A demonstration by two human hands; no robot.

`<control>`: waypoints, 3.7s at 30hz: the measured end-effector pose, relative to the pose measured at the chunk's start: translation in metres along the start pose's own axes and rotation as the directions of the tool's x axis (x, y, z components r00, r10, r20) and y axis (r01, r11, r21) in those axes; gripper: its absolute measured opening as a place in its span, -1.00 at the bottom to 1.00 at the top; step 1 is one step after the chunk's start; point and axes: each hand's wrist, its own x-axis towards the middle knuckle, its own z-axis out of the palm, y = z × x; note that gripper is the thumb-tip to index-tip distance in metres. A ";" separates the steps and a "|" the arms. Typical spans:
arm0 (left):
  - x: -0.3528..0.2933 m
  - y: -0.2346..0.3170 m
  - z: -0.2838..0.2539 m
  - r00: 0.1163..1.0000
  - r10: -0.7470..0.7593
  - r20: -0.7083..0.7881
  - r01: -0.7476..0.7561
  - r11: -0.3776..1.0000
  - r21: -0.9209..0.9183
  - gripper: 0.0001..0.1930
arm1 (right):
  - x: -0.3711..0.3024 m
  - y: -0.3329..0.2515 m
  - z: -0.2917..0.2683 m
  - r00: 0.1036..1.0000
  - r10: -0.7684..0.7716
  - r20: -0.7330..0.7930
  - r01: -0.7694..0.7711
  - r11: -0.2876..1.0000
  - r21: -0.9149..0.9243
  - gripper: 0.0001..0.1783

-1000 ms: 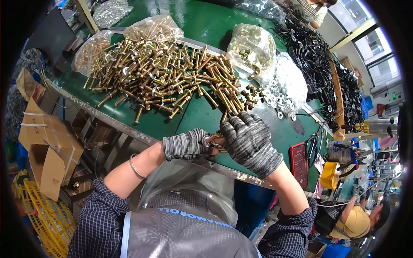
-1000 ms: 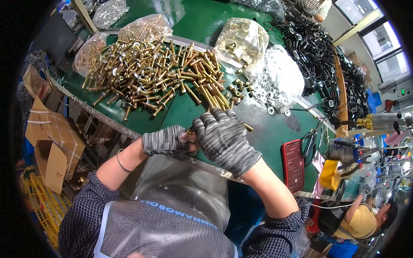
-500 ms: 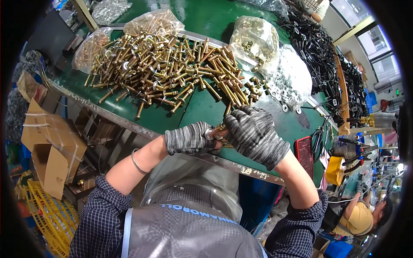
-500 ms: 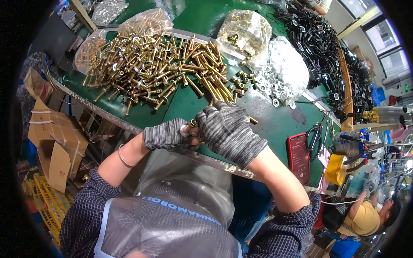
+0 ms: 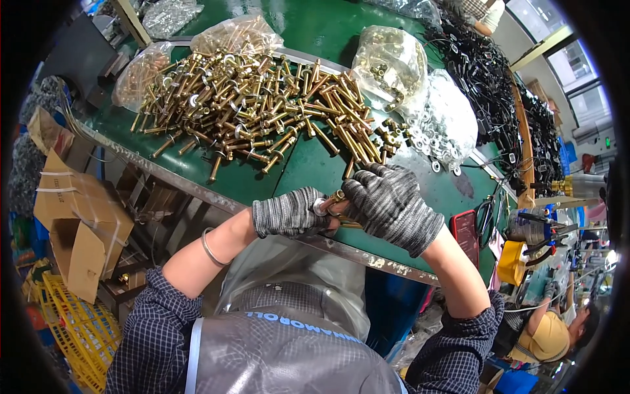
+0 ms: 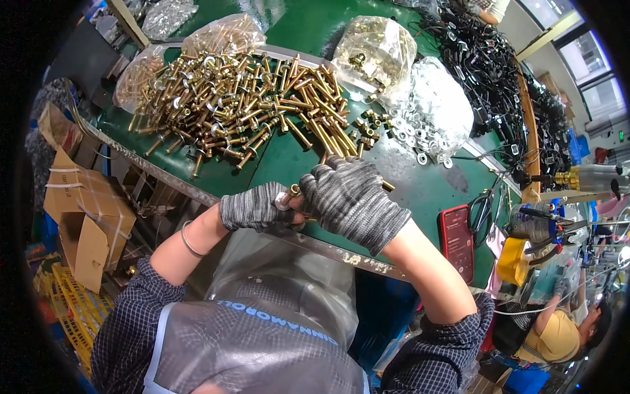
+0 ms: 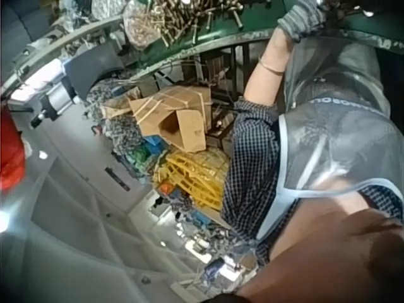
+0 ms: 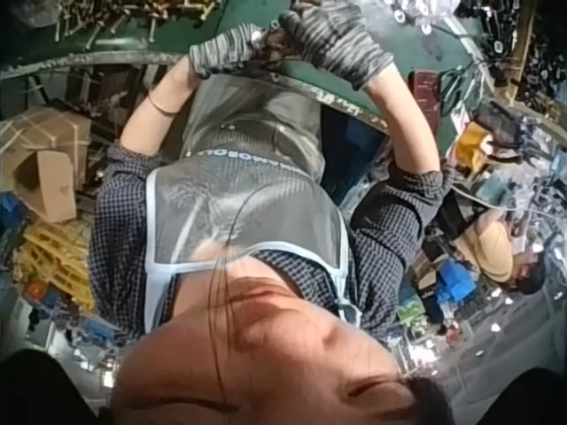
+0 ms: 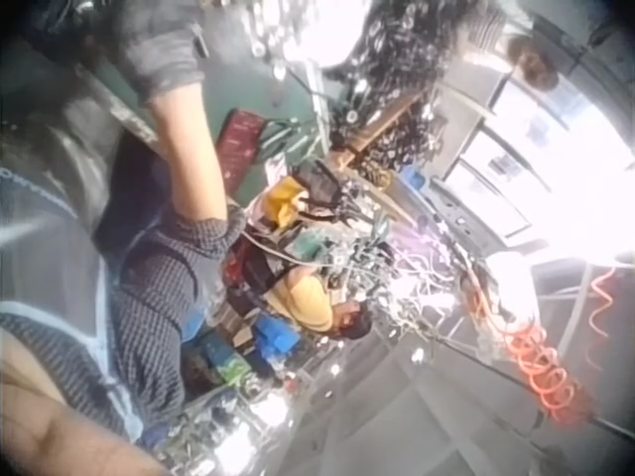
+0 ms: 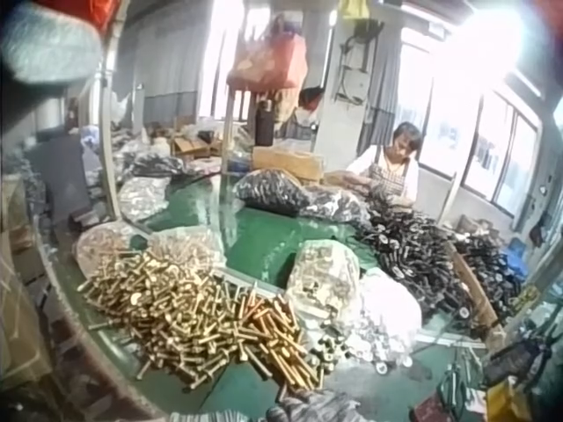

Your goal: Assembling gold-colored metal rods with silver washers/connectors at a manual workstation.

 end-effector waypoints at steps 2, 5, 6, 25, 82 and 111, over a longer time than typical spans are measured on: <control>-0.002 -0.001 0.001 0.997 0.073 -0.030 -0.076 0.988 -0.135 -0.89 | -0.001 -0.001 0.000 0.989 -0.007 -0.147 0.022 0.994 0.103 -0.74; -0.004 -0.012 0.007 0.999 0.018 -0.027 -0.023 0.976 -0.215 -0.88 | 0.001 -0.002 0.002 0.982 -0.004 -0.188 0.027 0.992 0.120 -0.75; -0.002 -0.012 0.006 0.998 -0.066 0.003 0.065 0.972 -0.225 -0.88 | 0.002 -0.002 0.003 0.987 0.006 -0.162 0.008 0.996 0.084 -0.75; -0.006 0.007 -0.001 0.981 -0.192 0.013 0.161 0.784 -0.600 -0.81 | -0.039 0.004 0.036 0.955 0.285 -0.079 -0.284 0.959 0.023 -0.76; -0.005 -0.017 0.006 0.984 -0.177 0.001 0.162 0.900 -0.404 -0.48 | -0.014 0.004 0.014 0.890 0.350 -0.291 -0.093 0.766 0.636 -0.83; 0.001 -0.028 0.014 0.997 -0.058 -0.048 0.050 0.987 -0.152 -0.67 | -0.016 -0.005 0.006 0.959 0.136 -0.249 -0.133 0.991 0.029 -0.78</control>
